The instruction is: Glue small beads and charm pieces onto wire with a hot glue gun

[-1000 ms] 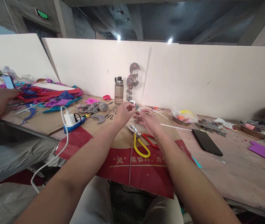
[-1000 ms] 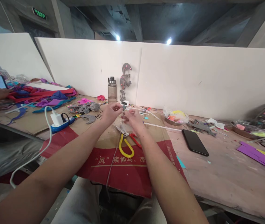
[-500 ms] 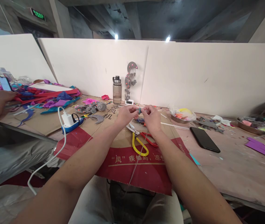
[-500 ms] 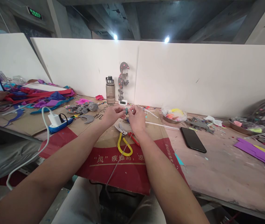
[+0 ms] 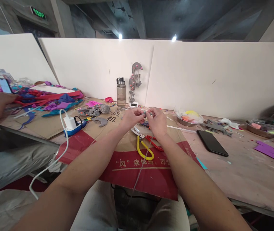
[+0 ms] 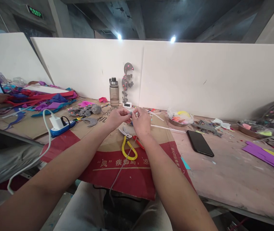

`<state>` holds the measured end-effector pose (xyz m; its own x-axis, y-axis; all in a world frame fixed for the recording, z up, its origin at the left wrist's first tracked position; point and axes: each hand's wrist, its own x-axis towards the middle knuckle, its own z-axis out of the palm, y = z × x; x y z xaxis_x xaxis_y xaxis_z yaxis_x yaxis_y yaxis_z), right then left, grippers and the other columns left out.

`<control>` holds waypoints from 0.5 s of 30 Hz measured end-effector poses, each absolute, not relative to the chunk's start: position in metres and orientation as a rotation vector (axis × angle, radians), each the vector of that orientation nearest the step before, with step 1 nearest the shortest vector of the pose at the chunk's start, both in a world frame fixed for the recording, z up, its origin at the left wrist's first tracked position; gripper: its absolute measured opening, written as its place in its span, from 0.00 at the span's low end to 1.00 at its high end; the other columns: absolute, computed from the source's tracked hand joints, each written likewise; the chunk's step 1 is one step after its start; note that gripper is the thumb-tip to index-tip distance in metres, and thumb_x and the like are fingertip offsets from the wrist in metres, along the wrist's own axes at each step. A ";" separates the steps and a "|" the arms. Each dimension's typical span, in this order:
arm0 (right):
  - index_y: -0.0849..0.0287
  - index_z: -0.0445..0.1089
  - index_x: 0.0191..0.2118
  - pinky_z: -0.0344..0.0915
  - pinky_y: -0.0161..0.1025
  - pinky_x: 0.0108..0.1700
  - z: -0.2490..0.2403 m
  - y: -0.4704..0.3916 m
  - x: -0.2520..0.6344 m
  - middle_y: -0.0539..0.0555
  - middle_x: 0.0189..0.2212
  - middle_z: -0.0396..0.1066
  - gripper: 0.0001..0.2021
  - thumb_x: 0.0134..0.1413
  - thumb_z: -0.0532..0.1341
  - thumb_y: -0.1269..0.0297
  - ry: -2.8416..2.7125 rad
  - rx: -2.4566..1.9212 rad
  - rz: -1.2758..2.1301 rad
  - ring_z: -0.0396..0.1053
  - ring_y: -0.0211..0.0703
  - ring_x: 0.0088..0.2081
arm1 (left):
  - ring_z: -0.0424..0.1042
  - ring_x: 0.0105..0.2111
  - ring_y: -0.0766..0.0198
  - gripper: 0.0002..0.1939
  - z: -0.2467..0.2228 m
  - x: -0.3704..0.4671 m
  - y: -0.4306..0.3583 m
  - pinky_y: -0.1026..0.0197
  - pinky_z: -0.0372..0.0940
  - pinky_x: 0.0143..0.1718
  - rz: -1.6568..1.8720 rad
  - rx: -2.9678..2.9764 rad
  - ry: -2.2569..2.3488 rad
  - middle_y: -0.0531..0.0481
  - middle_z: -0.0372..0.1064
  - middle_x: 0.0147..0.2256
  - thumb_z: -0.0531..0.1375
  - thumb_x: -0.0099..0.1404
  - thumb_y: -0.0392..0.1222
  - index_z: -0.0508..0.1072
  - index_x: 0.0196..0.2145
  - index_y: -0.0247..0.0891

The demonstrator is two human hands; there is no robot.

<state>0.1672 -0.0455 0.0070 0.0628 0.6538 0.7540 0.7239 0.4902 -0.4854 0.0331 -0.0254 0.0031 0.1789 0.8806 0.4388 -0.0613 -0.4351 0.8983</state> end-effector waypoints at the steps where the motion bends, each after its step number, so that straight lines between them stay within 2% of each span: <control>1: 0.57 0.67 0.30 0.55 0.36 0.35 0.007 -0.046 0.167 0.51 0.27 0.66 0.04 0.52 0.56 0.67 -1.639 -1.202 -0.083 0.60 0.41 0.30 | 0.71 0.21 0.67 0.11 0.003 0.033 -0.026 0.63 0.69 0.26 1.394 1.595 0.819 0.51 0.70 0.23 0.68 0.50 0.41 0.71 0.25 0.34; 15: 0.57 0.62 0.26 0.55 0.36 0.35 0.000 -0.044 0.164 0.49 0.25 0.63 0.07 0.53 0.55 0.65 -1.661 -1.152 -0.005 0.59 0.39 0.30 | 0.71 0.21 0.66 0.11 -0.002 0.031 -0.016 0.58 0.72 0.28 1.461 1.431 0.777 0.53 0.68 0.23 0.66 0.50 0.40 0.66 0.23 0.34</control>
<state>0.1643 -0.0439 -0.0005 0.0305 0.6704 0.7414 0.6744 0.5337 -0.5103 0.0314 -0.0165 -0.0021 0.0973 0.9115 0.3996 -0.1784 -0.3791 0.9080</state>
